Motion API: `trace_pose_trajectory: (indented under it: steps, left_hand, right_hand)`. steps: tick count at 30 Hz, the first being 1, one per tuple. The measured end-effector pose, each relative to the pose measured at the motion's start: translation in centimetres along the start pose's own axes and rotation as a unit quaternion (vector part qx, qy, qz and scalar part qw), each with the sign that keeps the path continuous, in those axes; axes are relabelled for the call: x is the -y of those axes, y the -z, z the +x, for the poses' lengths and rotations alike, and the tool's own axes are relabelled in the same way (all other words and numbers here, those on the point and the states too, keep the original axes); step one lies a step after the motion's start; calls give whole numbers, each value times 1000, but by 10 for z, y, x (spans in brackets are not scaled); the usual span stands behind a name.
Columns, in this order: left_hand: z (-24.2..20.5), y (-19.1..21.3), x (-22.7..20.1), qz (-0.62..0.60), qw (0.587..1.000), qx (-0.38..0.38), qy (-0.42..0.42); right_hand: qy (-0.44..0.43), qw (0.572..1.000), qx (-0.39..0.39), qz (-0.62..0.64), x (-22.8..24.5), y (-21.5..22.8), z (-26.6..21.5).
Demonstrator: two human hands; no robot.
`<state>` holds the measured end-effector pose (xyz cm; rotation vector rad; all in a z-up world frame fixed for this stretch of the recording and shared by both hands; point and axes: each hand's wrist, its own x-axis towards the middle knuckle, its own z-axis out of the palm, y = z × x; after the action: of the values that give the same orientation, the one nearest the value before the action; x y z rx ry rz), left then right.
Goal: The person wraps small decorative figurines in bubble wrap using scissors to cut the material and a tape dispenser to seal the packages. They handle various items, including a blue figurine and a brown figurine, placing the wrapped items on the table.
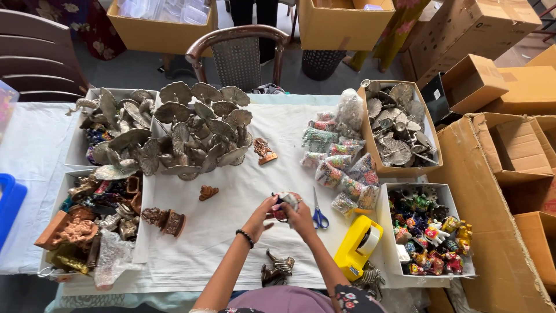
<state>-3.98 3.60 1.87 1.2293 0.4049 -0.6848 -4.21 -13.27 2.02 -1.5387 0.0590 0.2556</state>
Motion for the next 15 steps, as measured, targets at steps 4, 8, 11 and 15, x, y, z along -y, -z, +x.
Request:
trace_pose_trajectory:
  steps: [4,8,11,15]
  left_hand:
    - [-10,-17,-31,12,1000,-6,15]
    - [17,-20,15,-226,966,105,-74]
    - [24,-8,17,-333,932,106,-91]
    - [8,-9,-9,-405,906,73,-103]
  right_hand:
    - [-10,997,-30,74,-10,7,10]
    - [13,999,-7,40,-17,7,0]
    - [88,989,-48,-111,10,-4,7]
    - [181,845,-201,-461,33,-7,3]
